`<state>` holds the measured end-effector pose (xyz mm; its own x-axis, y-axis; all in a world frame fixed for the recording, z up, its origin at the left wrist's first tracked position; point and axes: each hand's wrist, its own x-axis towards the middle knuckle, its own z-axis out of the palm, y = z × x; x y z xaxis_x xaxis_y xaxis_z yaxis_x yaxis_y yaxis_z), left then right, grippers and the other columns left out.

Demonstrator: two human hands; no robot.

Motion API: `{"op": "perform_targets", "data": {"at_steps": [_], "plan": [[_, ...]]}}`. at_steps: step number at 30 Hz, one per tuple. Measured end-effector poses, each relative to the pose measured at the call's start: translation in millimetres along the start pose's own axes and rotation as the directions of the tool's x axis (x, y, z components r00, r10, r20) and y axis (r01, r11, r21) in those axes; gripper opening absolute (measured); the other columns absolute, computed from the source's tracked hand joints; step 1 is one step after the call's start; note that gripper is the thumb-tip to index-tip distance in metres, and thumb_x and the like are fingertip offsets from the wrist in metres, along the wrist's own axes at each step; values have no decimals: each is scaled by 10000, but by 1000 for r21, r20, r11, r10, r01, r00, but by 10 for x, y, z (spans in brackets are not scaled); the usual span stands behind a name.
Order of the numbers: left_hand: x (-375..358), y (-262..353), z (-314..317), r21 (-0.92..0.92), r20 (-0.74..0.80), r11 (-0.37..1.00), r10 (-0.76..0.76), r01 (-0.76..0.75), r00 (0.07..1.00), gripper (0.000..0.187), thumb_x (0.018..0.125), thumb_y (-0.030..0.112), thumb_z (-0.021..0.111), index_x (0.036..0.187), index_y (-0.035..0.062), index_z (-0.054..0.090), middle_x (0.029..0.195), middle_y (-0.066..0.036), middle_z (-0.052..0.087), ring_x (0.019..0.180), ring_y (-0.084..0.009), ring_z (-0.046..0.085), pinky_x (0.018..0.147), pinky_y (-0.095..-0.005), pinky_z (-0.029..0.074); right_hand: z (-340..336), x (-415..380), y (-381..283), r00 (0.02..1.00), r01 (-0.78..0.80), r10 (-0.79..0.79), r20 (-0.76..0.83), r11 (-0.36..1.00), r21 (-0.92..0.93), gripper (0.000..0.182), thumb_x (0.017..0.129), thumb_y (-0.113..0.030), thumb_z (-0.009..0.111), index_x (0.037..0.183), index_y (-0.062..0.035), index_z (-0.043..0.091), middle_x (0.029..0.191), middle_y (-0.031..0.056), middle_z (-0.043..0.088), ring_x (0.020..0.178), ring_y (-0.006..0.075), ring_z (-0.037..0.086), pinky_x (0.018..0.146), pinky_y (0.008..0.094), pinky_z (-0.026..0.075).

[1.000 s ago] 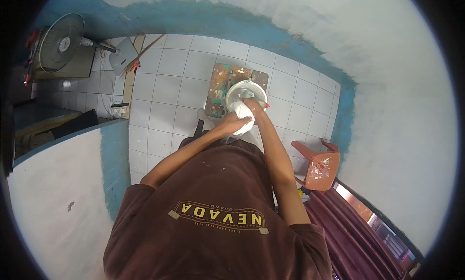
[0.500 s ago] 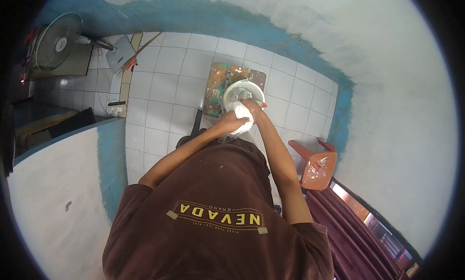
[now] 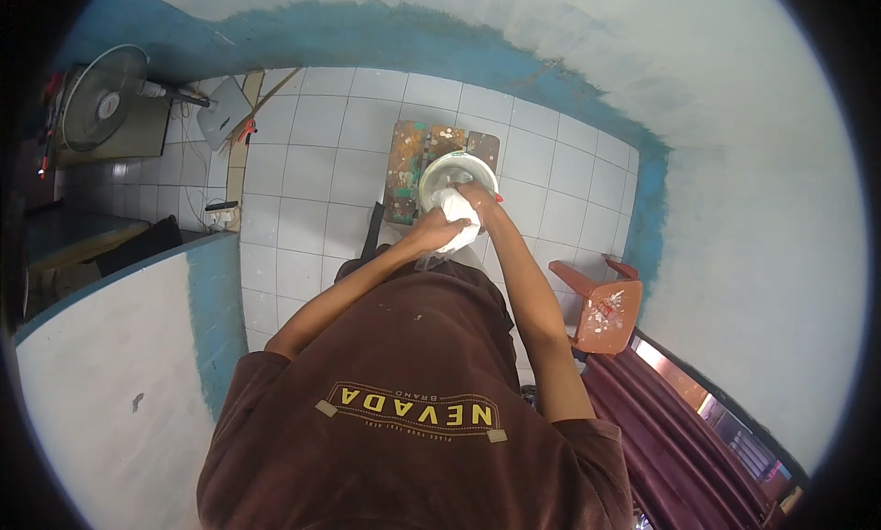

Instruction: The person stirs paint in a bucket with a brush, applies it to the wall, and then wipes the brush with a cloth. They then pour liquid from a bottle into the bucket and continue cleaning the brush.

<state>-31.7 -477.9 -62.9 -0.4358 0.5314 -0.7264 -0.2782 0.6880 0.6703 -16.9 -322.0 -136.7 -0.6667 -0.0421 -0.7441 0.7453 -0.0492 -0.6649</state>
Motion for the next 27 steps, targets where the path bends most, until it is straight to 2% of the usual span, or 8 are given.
{"op": "perform_targets", "data": {"at_steps": [5,10,11,16,19,21,24,27], "plan": [[113,-133,40,-24,22,1000,8,-8,1000,576,848,435,658,1039,-109,667,983,-318,674,970,-417,671,856,-446,506,23,42,16,977,-197,208,-44,964,176,313,964,-205,539,1039,83,638,832,111,674,647,169,655,540,331,514],[103,-136,20,40,73,998,38,-41,997,585,849,431,656,1029,-126,660,985,-329,668,978,-422,667,861,-453,502,-27,329,642,880,476,-425,215,797,-373,313,961,-225,548,975,66,661,819,102,679,633,176,646,538,337,502],[162,-179,41,44,67,998,32,-35,997,587,850,430,654,1032,-128,657,991,-331,666,987,-423,664,865,-453,501,9,191,465,996,-65,51,75,978,196,322,960,-243,544,968,54,668,820,109,681,634,186,645,547,351,502],[120,-12,-40,76,53,997,-25,21,998,589,851,430,650,1042,-128,649,1013,-337,659,1014,-425,654,880,-451,497,10,97,52,990,-116,132,-55,966,230,368,937,-293,582,982,64,661,828,122,679,636,195,647,546,360,499],[110,-12,-43,89,43,995,-50,46,998,596,855,432,646,1057,-129,641,1026,-338,656,1023,-424,651,890,-450,495,0,52,34,973,-197,210,-94,972,131,359,949,-279,566,1016,59,664,854,120,691,687,190,659,583,348,517],[80,-41,-38,96,89,993,-71,63,993,595,864,433,637,1083,-120,637,1039,-330,656,1027,-421,650,897,-448,493,9,-36,137,970,243,-213,118,875,-418,302,919,-212,571,1075,29,666,919,152,710,777,226,682,673,349,542],[26,-96,-25,126,87,992,17,-28,996,466,886,387,645,1073,-38,683,983,-254,695,947,-370,677,842,-428,496,-7,163,511,937,348,-236,258,700,-624,295,967,-160,487,1082,48,662,993,119,686,779,171,638,646,305,525],[115,-190,2,140,86,990,-9,-3,996,448,889,385,639,1067,-23,691,984,-250,695,943,-368,676,842,-430,495,-71,461,868,961,275,-239,139,875,-399,272,919,-167,533,1037,37,668,979,153,694,802,233,659,697,341,531]]}}
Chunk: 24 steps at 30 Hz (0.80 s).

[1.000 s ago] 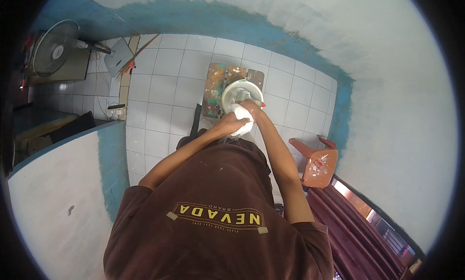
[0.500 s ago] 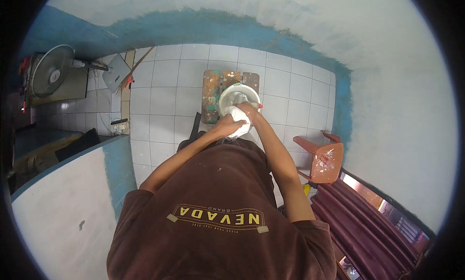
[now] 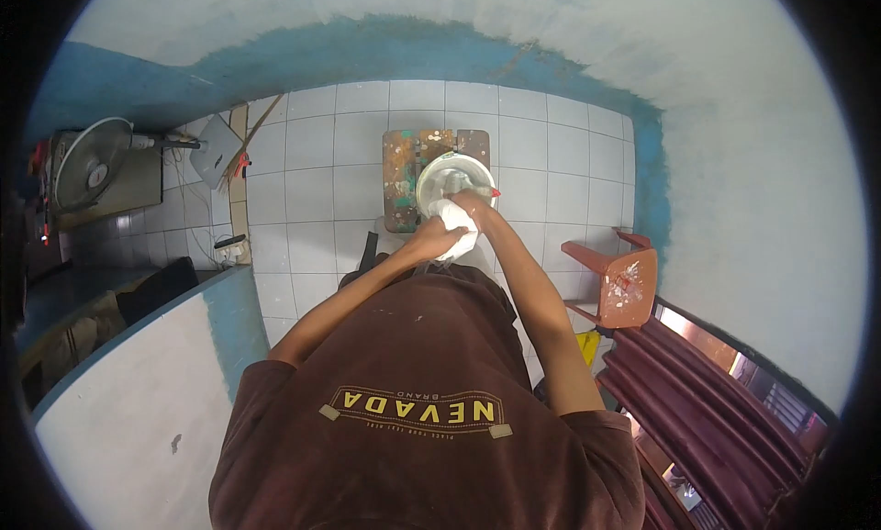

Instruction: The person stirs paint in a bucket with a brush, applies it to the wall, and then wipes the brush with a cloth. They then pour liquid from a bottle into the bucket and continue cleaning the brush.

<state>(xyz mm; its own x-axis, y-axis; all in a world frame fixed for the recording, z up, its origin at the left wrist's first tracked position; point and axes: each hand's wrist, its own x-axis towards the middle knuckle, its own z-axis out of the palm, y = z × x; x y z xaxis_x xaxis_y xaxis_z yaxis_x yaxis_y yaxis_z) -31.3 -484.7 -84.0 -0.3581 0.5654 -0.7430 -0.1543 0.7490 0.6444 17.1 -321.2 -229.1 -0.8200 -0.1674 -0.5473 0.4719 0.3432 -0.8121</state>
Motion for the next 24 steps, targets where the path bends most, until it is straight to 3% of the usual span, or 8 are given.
{"op": "perform_targets", "data": {"at_steps": [2,4,8,10,14,16,19,24], "plan": [[43,-24,-27,-14,16,1000,17,-17,1000,500,884,402,630,1066,-62,672,1001,-280,682,974,-387,669,862,-440,496,-69,-81,-306,998,27,-28,-50,999,-29,249,870,-177,582,985,19,683,976,189,704,839,294,689,757,378,538],[36,-8,-61,-29,34,999,35,-34,999,553,878,418,620,1065,-100,654,1019,-309,669,1004,-407,661,883,-450,497,-177,-191,-856,846,-450,533,26,687,570,293,922,-215,562,1022,40,666,950,195,701,823,297,686,742,375,532],[-53,-6,-108,28,54,998,48,-50,997,535,884,410,613,1060,-94,658,1003,-303,676,980,-411,667,860,-454,503,-52,-193,-730,842,-447,539,22,674,588,349,975,-250,521,1096,56,639,930,190,700,804,283,681,726,367,528],[-88,-55,-86,14,64,996,82,-83,995,530,886,406,609,1058,-93,659,998,-304,676,974,-416,668,855,-457,505,121,-179,-374,983,-166,177,-41,968,186,349,990,-225,492,1146,59,619,931,176,703,801,264,680,721,362,530],[-135,32,-145,53,63,996,70,-74,996,508,887,399,609,1017,-87,678,969,-309,677,953,-424,670,851,-461,504,184,-140,-202,996,-40,47,-79,995,89,338,1004,-189,455,1173,58,612,943,160,705,817,253,678,737,358,530],[-139,123,-211,79,57,995,62,-66,996,505,886,399,611,1003,-87,683,958,-312,675,948,-427,669,851,-461,503,19,-212,-660,930,-262,353,-101,831,490,327,987,-187,481,1121,71,630,905,156,704,777,243,682,689,357,535],[-114,83,-229,109,30,993,49,-52,998,500,882,397,616,977,-88,687,948,-320,671,944,-431,666,843,-463,504,-72,-206,-903,861,-326,508,-33,599,731,345,972,-227,519,1042,83,652,858,144,696,709,218,675,615,355,530],[-177,-10,-249,110,37,991,72,-75,997,493,879,388,622,975,-91,685,924,-315,673,911,-436,671,811,-464,511,147,-209,-787,912,-249,408,-54,652,716,329,966,-236,565,1001,83,639,841,104,682,634,162,641,529,334,508]]}}
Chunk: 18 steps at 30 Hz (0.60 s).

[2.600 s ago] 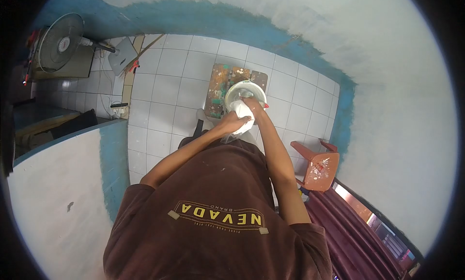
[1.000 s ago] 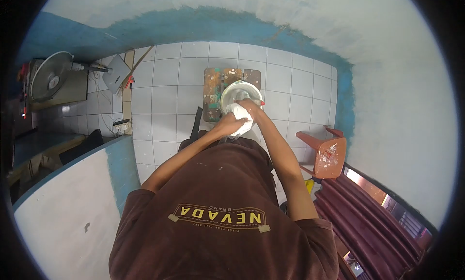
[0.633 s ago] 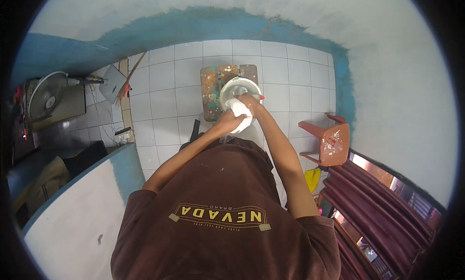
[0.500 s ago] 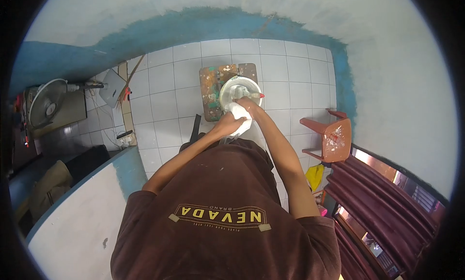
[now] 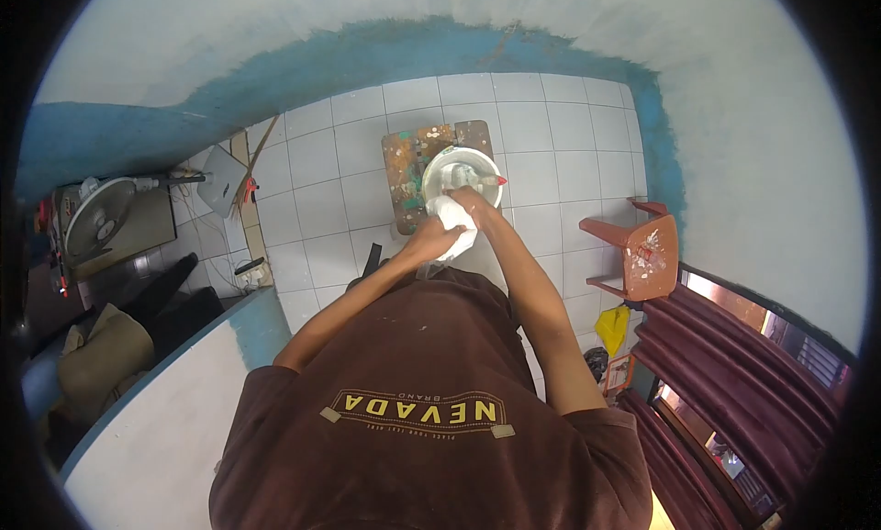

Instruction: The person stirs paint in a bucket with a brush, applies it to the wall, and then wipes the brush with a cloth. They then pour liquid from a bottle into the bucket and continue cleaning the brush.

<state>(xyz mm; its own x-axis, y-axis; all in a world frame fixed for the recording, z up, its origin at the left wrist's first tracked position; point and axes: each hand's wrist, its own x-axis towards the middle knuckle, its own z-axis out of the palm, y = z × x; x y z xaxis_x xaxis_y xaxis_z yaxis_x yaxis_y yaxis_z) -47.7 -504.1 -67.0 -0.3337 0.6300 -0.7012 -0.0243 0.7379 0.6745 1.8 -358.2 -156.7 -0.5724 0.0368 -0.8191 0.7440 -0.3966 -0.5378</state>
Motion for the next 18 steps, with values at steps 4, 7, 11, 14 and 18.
{"op": "perform_targets", "data": {"at_steps": [4,7,11,14,18], "plan": [[-48,-128,61,-4,2,1000,4,-4,1000,474,878,368,632,973,-93,685,913,-308,678,904,-431,674,807,-468,513,71,-15,166,994,-74,86,-67,984,163,331,973,-239,551,1013,78,638,842,98,674,624,173,629,527,341,503],[-36,-48,-8,27,-8,1000,-3,4,1000,464,874,356,640,973,-96,682,915,-312,675,908,-434,673,812,-474,511,85,49,117,993,-52,71,-94,979,196,330,956,-240,561,986,76,654,841,106,684,660,182,643,556,346,499],[-16,52,-85,42,-31,999,18,-17,999,463,869,348,647,976,-102,676,919,-319,671,912,-438,672,819,-480,510,105,-96,-187,993,-40,55,-105,989,139,336,958,-241,554,1008,76,652,857,108,684,673,181,649,562,341,507],[-19,114,-116,48,-42,998,47,-45,998,466,867,347,650,981,-105,671,921,-320,670,915,-437,672,821,-480,511,78,-87,-213,994,-35,49,-95,990,140,340,962,-239,545,1026,77,653,876,107,685,685,179,651,577,334,513],[-128,100,-56,33,-24,999,-26,27,999,465,865,344,653,977,-107,671,928,-323,668,924,-438,670,822,-471,514,100,-115,-35,999,-39,44,-31,986,162,315,967,-230,547,1038,60,646,869,88,677,669,165,638,566,323,509]]}}
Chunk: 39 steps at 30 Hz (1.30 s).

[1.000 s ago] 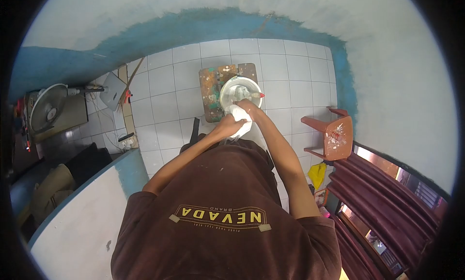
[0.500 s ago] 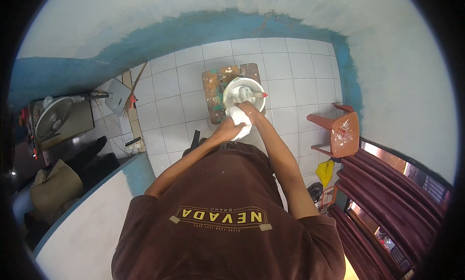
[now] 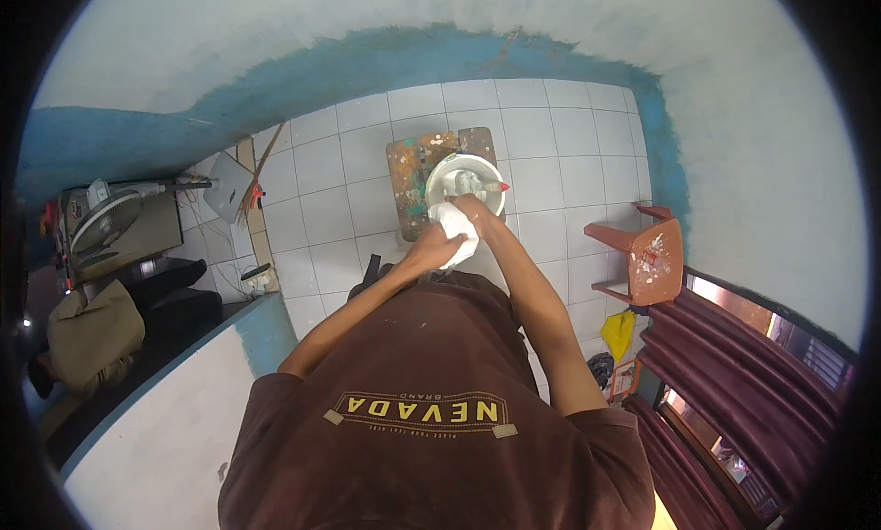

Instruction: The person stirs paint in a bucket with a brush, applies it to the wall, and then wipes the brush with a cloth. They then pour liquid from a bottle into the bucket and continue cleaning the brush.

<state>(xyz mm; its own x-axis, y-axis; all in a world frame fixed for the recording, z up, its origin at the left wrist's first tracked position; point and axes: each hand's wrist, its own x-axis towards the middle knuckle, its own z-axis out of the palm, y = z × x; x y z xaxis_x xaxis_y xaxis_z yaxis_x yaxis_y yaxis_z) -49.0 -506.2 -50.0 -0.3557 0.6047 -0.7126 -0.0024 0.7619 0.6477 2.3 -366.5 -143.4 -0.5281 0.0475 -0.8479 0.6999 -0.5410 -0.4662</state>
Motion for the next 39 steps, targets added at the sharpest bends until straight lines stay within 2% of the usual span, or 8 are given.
{"op": "perform_targets", "data": {"at_steps": [3,12,15,19,24,26,33,39], "plan": [[-2,-13,32,-17,7,1000,-3,3,1000,459,866,341,653,976,-104,673,931,-323,668,926,-441,668,822,-471,515,-3,34,69,998,-69,69,-4,997,47,283,976,-222,544,1036,38,638,848,74,672,630,156,622,543,309,503],[6,63,-77,-39,-26,998,46,-47,999,414,865,312,647,968,-87,683,923,-321,667,925,-451,659,822,-478,510,38,-106,-166,999,-7,10,-39,997,71,331,974,-232,534,1022,83,622,877,122,670,683,199,658,560,348,519],[-70,2,-89,12,22,1000,27,-27,999,412,862,307,647,989,-84,680,934,-316,670,935,-443,660,828,-476,507,89,-77,76,997,-18,29,-71,988,153,267,977,-204,537,1008,48,622,826,93,670,625,183,642,519,347,517],[-156,-36,-132,18,107,1000,-1,-1,994,415,850,302,655,1024,-74,673,963,-298,676,945,-417,666,835,-458,504,93,-113,423,1000,-10,16,-14,938,348,255,990,-181,507,1052,42,615,843,84,667,662,183,648,588,326,538],[-176,-70,-85,62,168,998,22,-32,986,406,845,294,658,1048,-57,668,965,-275,684,938,-392,672,826,-450,502,105,-277,572,993,94,-49,-106,876,474,310,988,-194,520,1024,103,600,842,124,663,643,189,647,537,335,520],[-179,-62,-65,28,196,994,96,-103,976,397,848,284,656,1053,-56,665,951,-272,685,926,-393,674,816,-453,503,82,-322,591,991,93,-36,-129,878,469,316,988,-195,521,1024,110,595,836,128,663,634,194,647,532,338,522],[-69,-45,99,38,243,997,56,-67,968,378,853,270,661,1025,-66,664,939,-277,683,914,-404,673,806,-461,502,-61,-419,546,968,143,-30,-249,882,450,333,991,-196,508,1021,128,578,817,146,660,599,215,645,511,354,518],[-97,-11,123,45,204,993,96,-107,974,355,855,257,662,1006,-64,671,911,-274,685,885,-401,679,787,-457,507,-101,-355,588,979,115,-29,-203,898,425,344,988,-206,512,1012,131,577,808,146,655,609,213,648,506,360,514]]}}
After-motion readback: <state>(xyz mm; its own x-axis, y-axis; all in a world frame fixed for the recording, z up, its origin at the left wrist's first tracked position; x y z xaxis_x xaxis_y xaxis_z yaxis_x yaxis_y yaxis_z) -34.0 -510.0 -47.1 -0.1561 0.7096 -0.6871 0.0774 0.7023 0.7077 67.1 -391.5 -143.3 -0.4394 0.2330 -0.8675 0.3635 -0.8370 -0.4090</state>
